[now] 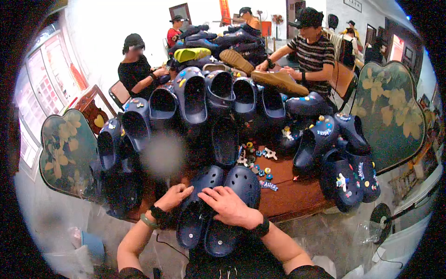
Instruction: The person is attaching decorative charms to rubber clogs.
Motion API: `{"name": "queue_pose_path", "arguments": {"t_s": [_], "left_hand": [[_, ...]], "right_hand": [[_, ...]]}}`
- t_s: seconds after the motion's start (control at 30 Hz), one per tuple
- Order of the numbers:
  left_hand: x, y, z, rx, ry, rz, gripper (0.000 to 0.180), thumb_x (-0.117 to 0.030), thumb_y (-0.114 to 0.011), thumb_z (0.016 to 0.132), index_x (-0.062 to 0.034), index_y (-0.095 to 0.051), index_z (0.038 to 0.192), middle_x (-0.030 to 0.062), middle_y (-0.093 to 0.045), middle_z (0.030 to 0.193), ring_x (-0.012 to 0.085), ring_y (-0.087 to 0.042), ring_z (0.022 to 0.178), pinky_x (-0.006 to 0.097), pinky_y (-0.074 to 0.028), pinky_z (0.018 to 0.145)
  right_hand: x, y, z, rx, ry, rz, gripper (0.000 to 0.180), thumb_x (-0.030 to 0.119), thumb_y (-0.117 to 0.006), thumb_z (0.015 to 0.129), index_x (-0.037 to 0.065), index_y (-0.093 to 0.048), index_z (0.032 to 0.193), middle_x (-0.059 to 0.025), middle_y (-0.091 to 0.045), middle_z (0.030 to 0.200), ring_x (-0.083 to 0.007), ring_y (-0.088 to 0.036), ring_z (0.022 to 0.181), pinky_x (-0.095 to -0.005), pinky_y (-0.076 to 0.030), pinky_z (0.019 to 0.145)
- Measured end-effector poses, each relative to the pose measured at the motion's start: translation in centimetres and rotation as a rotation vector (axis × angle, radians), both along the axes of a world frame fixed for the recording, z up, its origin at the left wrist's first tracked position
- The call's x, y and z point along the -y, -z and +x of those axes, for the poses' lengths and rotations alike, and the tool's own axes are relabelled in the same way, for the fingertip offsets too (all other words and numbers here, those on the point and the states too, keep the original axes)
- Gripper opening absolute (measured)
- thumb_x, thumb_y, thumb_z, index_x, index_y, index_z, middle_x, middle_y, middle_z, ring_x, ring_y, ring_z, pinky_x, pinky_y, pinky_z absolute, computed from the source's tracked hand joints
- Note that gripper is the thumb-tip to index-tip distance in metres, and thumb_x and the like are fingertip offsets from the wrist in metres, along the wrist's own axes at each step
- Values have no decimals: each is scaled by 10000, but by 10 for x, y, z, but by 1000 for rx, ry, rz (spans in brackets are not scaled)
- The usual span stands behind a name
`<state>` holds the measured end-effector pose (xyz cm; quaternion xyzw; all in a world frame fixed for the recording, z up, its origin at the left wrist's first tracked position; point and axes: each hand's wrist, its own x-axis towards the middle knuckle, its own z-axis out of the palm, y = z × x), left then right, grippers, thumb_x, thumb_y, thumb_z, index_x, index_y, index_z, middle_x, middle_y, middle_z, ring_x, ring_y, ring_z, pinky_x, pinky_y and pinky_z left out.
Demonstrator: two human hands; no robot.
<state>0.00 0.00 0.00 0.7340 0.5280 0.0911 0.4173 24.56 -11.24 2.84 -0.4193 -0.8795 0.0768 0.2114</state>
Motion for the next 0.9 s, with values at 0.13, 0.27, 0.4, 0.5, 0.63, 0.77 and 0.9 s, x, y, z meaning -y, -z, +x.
{"name": "queue_pose_path", "arguments": {"t_s": [0.13, 0.27, 0.4, 0.5, 0.63, 0.77, 0.9], "left_hand": [[7, -7, 2, 33, 94, 135, 481, -444, -534, 989, 31, -593, 941, 251, -665, 876, 365, -642, 807, 432, -475, 740], [10, -9, 0, 16, 164, 197, 406, -357, -501, 992, 43, -549, 941, 299, -626, 895, 454, -623, 875, 473, -466, 755], [4, -10, 3, 25, 246, 225, 313, -280, -480, 987, 29, -511, 945, 286, -600, 886, 467, -601, 878, 490, -454, 758], [2, -7, 3, 60, 256, 226, 297, -268, -475, 992, 24, -495, 940, 274, -590, 877, 451, -596, 860, 485, -449, 751], [1, -1, -13, 124, 216, 212, 273, -246, -452, 1008, 17, -480, 941, 246, -543, 835, 411, -566, 791, 478, -445, 758], [-34, 64, -39, -593, 860, 1662, 215, -192, -467, 927, -16, -579, 977, 125, -524, 902, 260, -519, 902, 351, -414, 802], [-25, 81, -11, 295, 348, 505, 297, -211, -502, 881, 30, -579, 1036, 180, -539, 1028, 329, -518, 995, 392, -419, 858]], "right_hand": [[2, 1, 1, -32, -9, 12, 944, 140, -840, 617, 106, -388, 1445, -110, -463, 1412, -333, -482, 1244, -461, -413, 1028], [5, -5, -4, -53, -18, 9, 927, 132, -845, 610, 98, -414, 1430, -104, -474, 1406, -330, -491, 1235, -453, -414, 1031], [4, -3, 0, -34, -17, 18, 939, 138, -844, 607, 92, -401, 1434, -113, -470, 1403, -337, -484, 1239, -459, -423, 1017], [2, -5, 3, -43, -6, 1, 912, 137, -848, 610, 104, -432, 1421, -91, -481, 1409, -333, -500, 1228, -448, -406, 1045], [-5, -7, -6, -43, -45, -4, 894, 141, -846, 614, 90, -439, 1409, -101, -487, 1400, -335, -494, 1235, -446, -404, 1046], [-6, -17, -2, -7, -50, 16, 867, 159, -850, 611, 58, -461, 1379, -131, -500, 1383, -347, -500, 1207, -431, -407, 1041], [3, -23, 4, -21, 9, -23, 840, 197, -869, 585, 37, -510, 1328, -142, -532, 1345, -358, -506, 1179, -437, -424, 1023]]}}
